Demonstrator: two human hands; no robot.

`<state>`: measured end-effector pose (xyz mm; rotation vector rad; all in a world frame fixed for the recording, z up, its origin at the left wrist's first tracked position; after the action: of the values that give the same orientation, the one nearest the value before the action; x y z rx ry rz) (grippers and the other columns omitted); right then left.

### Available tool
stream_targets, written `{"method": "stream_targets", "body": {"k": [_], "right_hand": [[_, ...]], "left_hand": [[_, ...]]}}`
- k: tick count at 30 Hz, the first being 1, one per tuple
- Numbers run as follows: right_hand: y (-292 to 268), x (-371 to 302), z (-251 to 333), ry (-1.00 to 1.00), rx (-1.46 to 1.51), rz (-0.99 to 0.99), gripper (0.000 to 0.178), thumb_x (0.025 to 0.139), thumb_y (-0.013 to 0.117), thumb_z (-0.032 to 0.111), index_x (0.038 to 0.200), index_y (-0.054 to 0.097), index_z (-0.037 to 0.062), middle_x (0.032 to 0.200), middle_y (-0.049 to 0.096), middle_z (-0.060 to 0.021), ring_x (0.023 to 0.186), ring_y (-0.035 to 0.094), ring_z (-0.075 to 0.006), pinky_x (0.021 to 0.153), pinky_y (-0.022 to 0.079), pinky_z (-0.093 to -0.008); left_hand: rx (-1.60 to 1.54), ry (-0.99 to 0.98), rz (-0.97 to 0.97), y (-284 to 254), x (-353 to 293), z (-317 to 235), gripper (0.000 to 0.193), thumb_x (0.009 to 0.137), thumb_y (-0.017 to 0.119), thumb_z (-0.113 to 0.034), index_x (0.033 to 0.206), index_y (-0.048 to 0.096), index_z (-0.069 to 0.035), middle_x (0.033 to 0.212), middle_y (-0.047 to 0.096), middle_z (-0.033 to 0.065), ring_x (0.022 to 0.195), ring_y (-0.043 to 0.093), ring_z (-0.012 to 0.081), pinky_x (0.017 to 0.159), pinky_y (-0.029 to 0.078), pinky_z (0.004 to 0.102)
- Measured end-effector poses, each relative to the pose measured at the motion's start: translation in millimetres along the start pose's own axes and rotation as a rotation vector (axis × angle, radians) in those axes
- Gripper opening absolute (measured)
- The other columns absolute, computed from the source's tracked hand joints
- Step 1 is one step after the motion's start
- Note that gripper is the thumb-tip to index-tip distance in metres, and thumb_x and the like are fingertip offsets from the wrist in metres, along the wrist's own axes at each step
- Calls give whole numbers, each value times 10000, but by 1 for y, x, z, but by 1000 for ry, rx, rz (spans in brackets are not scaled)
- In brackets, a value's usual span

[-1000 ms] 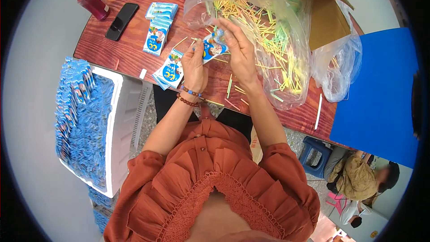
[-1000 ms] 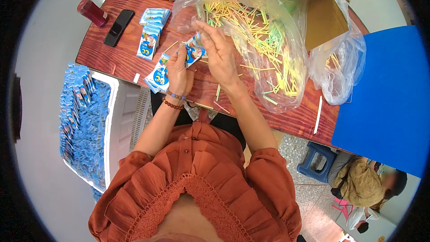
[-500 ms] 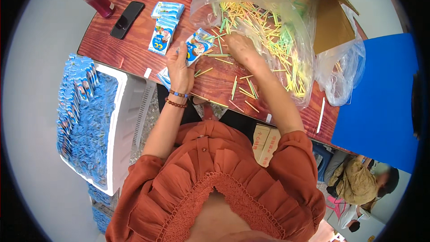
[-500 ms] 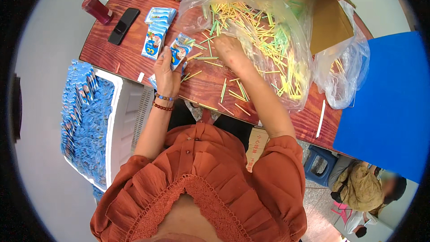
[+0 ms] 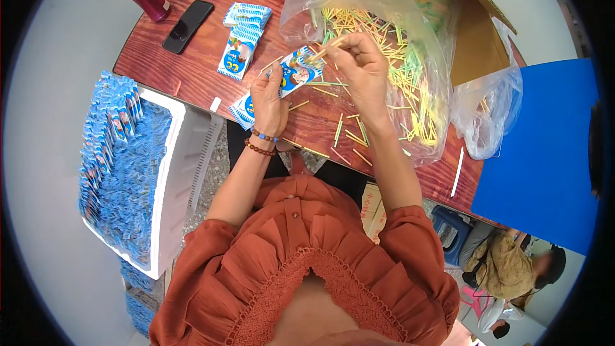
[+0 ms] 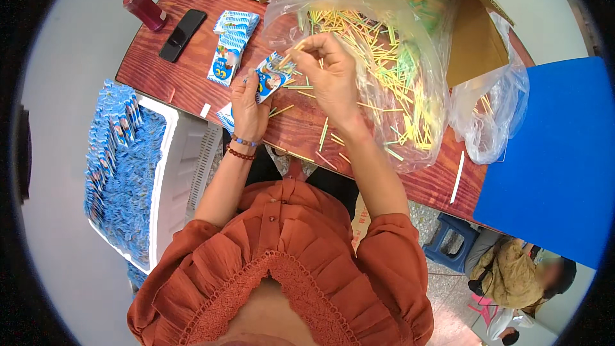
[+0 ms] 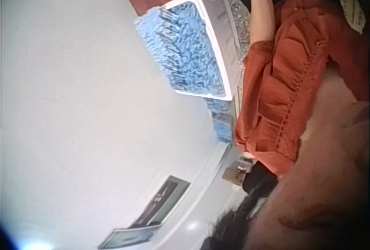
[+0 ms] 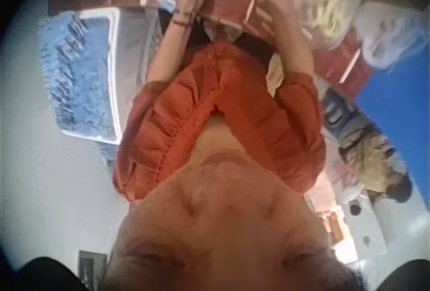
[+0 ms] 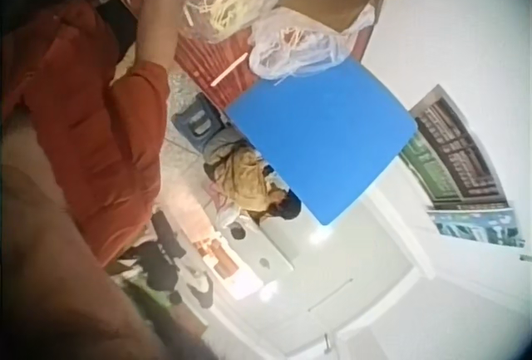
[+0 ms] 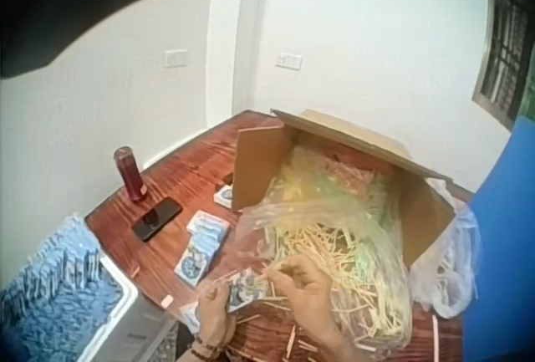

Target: Packaging small blue packets into clear plastic bags along with yellow shredded paper filler.

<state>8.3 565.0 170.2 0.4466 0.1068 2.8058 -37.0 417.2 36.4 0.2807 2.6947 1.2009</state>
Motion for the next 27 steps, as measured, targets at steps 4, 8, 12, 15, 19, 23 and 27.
{"method": "stream_targets", "body": {"k": [4, 8, 12, 15, 19, 23, 27], "right_hand": [[21, 0, -7, -156, -265, 97, 68, 853, 649, 24, 917, 637, 9, 1034, 625, -62, 962, 565, -107, 822, 466, -242], [33, 5, -3, -194, -434, 203, 69, 821, 665, 59, 878, 692, 32, 1076, 629, -79, 1026, 562, -186, 895, 443, -313], [43, 15, -1, -210, -621, 276, 88, 818, 656, 74, 877, 695, 22, 1087, 642, -85, 1030, 566, -200, 897, 438, -330], [58, 19, 2, -313, -698, 391, 122, 825, 639, 83, 913, 690, 15, 1086, 653, -89, 1041, 570, -193, 906, 428, -331], [72, 21, 14, -310, -683, 420, 186, 868, 615, 105, 1020, 654, 4, 1087, 660, -73, 1014, 590, -169, 890, 451, -317], [60, 20, -15, 87, -434, 315, 238, 895, 613, 108, 1096, 614, -20, 1024, 665, -69, 912, 619, -133, 811, 489, -273], [76, 12, -26, 11, -496, 337, 171, 872, 633, 82, 1013, 661, -12, 904, 668, -44, 824, 615, -113, 743, 487, -259]], "left_hand": [[-35, 14, 43, 8, -5, -6, 216, 980, 541, -206, 1007, 634, -13, 950, 680, 53, 833, 660, 122, 746, 560, 292], [-120, 27, 22, 2, -4, -10, 223, 991, 516, -189, 1028, 625, 2, 1001, 682, 82, 854, 668, 140, 743, 563, 300], [-116, 16, 14, -1, -3, -13, 232, 989, 519, -194, 1030, 620, 11, 996, 679, 96, 872, 667, 153, 764, 568, 317], [-145, 15, 39, -3, 1, -13, 237, 987, 523, -197, 1050, 611, 13, 1020, 675, 106, 898, 668, 169, 789, 569, 331], [-251, -9, -1, -6, -1, -24, 261, 986, 521, -198, 1133, 575, 10, 1110, 653, 114, 999, 651, 207, 869, 551, 375], [-344, 24, 18, -10, 5, -32, 294, 989, 509, -188, 1219, 521, -6, 1206, 611, 106, 1085, 610, 229, 952, 501, 417], [-414, 32, 22, -7, 6, -36, 261, 983, 519, -166, 1190, 551, -8, 1153, 636, 76, 1029, 618, 203, 947, 486, 393]]}}
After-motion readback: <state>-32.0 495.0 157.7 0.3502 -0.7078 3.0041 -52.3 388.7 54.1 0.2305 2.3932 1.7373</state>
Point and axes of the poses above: each hand's wrist, its own x-axis towards the middle knuckle, its own y-axis out of the palm, z = x × y, the point moved 10 cm from there along x, towards the middle knuckle
